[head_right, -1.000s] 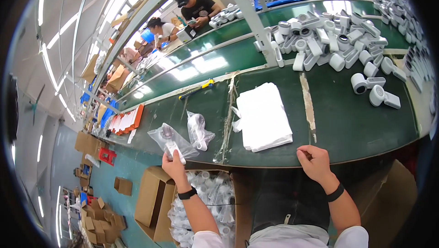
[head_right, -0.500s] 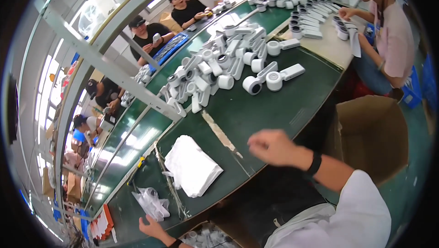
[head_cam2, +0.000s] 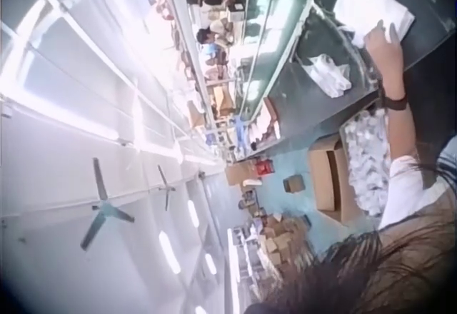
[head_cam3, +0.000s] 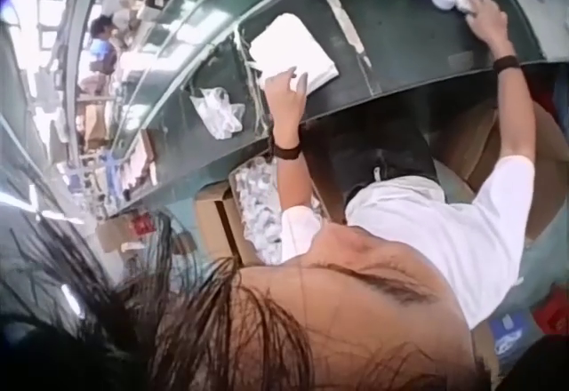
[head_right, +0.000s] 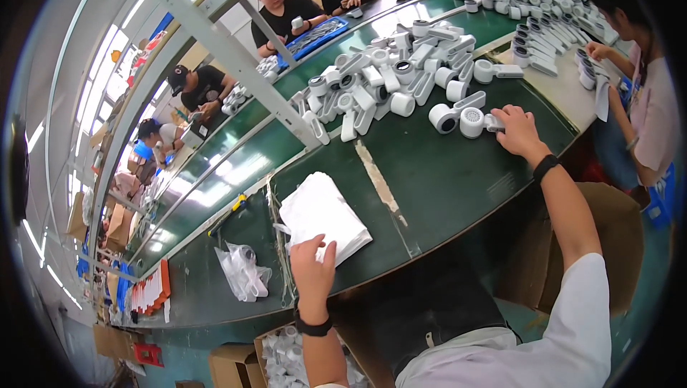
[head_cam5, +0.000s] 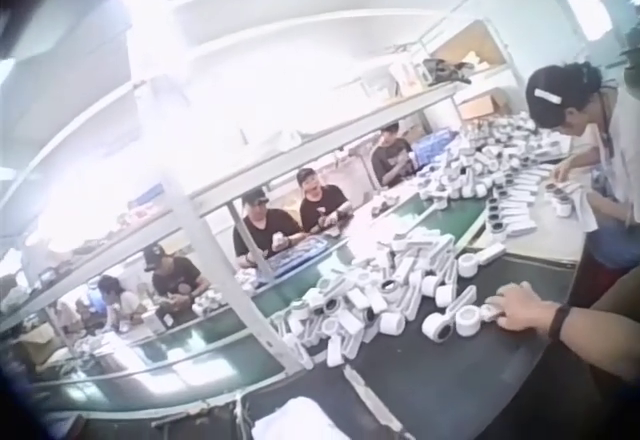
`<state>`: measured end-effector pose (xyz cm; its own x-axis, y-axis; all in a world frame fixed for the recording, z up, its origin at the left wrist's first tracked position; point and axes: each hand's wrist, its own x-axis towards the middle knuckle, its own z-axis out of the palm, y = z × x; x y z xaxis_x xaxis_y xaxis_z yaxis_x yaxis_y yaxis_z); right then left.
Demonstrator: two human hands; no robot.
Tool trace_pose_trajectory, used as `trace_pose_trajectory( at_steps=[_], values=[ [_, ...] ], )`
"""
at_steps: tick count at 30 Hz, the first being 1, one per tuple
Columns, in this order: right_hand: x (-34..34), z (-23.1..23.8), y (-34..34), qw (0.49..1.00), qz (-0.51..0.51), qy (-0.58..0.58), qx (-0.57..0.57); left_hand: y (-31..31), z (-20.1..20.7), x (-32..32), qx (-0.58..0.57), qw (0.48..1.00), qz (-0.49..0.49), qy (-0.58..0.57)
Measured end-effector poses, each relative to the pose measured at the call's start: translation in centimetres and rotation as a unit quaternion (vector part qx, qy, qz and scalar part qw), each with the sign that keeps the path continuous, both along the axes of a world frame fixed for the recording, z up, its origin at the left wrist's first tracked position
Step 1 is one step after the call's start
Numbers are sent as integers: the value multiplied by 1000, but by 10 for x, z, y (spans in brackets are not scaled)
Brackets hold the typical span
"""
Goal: The person picks up a handheld fan from a pile, slides it into a plastic bag, and places the bagged fan into a cardboard box, repeating the process for several fans.
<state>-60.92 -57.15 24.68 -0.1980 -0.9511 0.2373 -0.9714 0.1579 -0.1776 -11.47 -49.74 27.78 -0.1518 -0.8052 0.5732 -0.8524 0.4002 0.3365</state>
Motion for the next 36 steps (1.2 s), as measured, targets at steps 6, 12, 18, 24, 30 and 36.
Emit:
trace_pose_trajectory(
  at_steps=[6,12,18,24,30,36],
  values=[
    [17,5,21,990,76,-108,-40,-8,-15,-6,76,994,24,-78],
    [95,14,59,695,124,-706,-60,-11,-9,-2,58,998,20,-8],
    [189,28,91,568,194,-797,64,-1,3,-19,84,975,9,204],
    [274,27,106,656,179,-732,36,20,-8,-57,183,911,-35,369],
    [287,6,89,624,132,-770,-2,24,-16,-58,252,823,-50,507],
    [277,0,88,659,105,-744,-33,22,-12,-56,235,678,-77,692]
  ],
)
